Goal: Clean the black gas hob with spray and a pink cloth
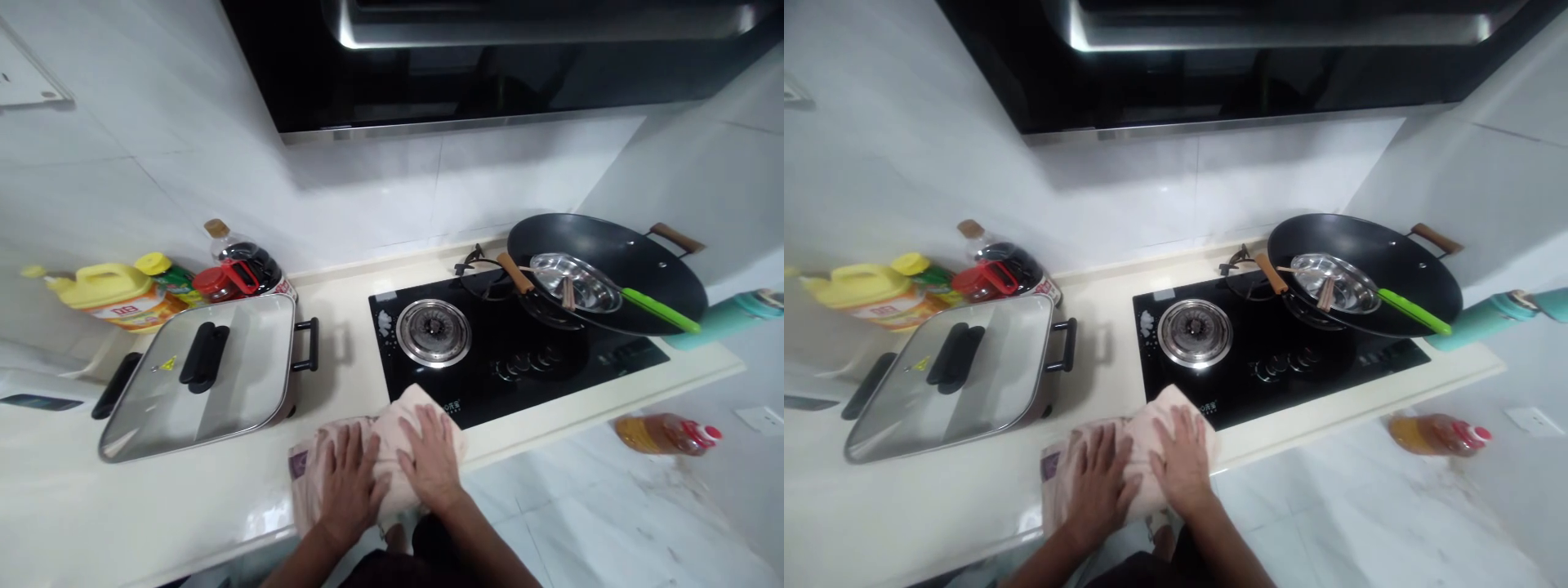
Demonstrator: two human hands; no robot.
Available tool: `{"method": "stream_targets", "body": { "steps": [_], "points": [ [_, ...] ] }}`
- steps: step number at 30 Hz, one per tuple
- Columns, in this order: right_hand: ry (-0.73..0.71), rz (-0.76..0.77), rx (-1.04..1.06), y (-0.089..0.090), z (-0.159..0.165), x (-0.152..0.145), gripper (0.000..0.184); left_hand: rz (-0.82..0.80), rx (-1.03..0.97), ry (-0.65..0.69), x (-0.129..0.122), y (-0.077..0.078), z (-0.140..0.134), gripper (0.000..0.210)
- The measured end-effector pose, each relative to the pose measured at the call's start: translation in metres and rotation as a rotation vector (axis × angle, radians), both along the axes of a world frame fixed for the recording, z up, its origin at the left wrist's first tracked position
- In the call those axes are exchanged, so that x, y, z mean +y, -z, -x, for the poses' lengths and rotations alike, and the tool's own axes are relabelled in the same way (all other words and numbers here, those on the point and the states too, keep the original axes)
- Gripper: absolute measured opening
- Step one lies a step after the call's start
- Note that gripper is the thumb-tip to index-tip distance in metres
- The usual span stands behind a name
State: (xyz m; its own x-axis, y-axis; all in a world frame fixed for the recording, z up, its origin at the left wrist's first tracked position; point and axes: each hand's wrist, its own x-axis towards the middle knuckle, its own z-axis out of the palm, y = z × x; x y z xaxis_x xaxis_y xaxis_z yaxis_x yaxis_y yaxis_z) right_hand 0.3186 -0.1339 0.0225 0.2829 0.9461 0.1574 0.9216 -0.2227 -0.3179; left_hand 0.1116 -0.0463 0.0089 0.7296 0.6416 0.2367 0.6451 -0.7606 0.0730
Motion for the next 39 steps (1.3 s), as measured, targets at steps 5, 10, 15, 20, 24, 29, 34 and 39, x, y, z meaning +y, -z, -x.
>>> {"method": "stream_targets", "body": {
  "steps": [5, 10, 15, 20, 24, 29, 34, 39],
  "points": [
    [0.274, -0.025, -0.184, 0.013, -0.078, -0.041, 0.056, 0.205, -0.020, 0.194, -0.025, -0.004, -0.088, 0.081],
    [0.405, -0.091, -0.265, 0.022, -0.134, -0.063, 0.062, 0.360, 0.010, 0.422, -0.048, -0.020, -0.154, 0.069],
    [0.421, -0.153, -0.312, 0.026, -0.095, -0.062, 0.064, 0.344, -0.006, 0.421, -0.040, -0.023, -0.118, 0.069],
    [0.178, -0.076, -0.209, 0.028, 0.006, -0.042, 0.061, 0.227, 0.033, 0.263, -0.005, -0.021, -0.011, 0.080],
    [-0.004, -0.035, -0.107, 0.028, 0.078, -0.011, 0.058, 0.092, 0.099, 0.223, 0.025, -0.027, 0.066, 0.073],
    [-0.279, 0.012, 0.014, 0.015, 0.110, 0.040, 0.062, -0.029, 0.140, 0.103, 0.045, -0.035, 0.126, 0.061],
    [-0.345, 0.079, 0.064, 0.004, 0.104, 0.071, 0.062, -0.085, 0.063, -0.376, 0.015, -0.017, 0.135, 0.057],
    [-0.307, -0.028, 0.017, 0.011, 0.097, 0.049, 0.061, 0.041, 0.019, -0.579, -0.029, 0.021, 0.102, 0.063]
  ]
}}
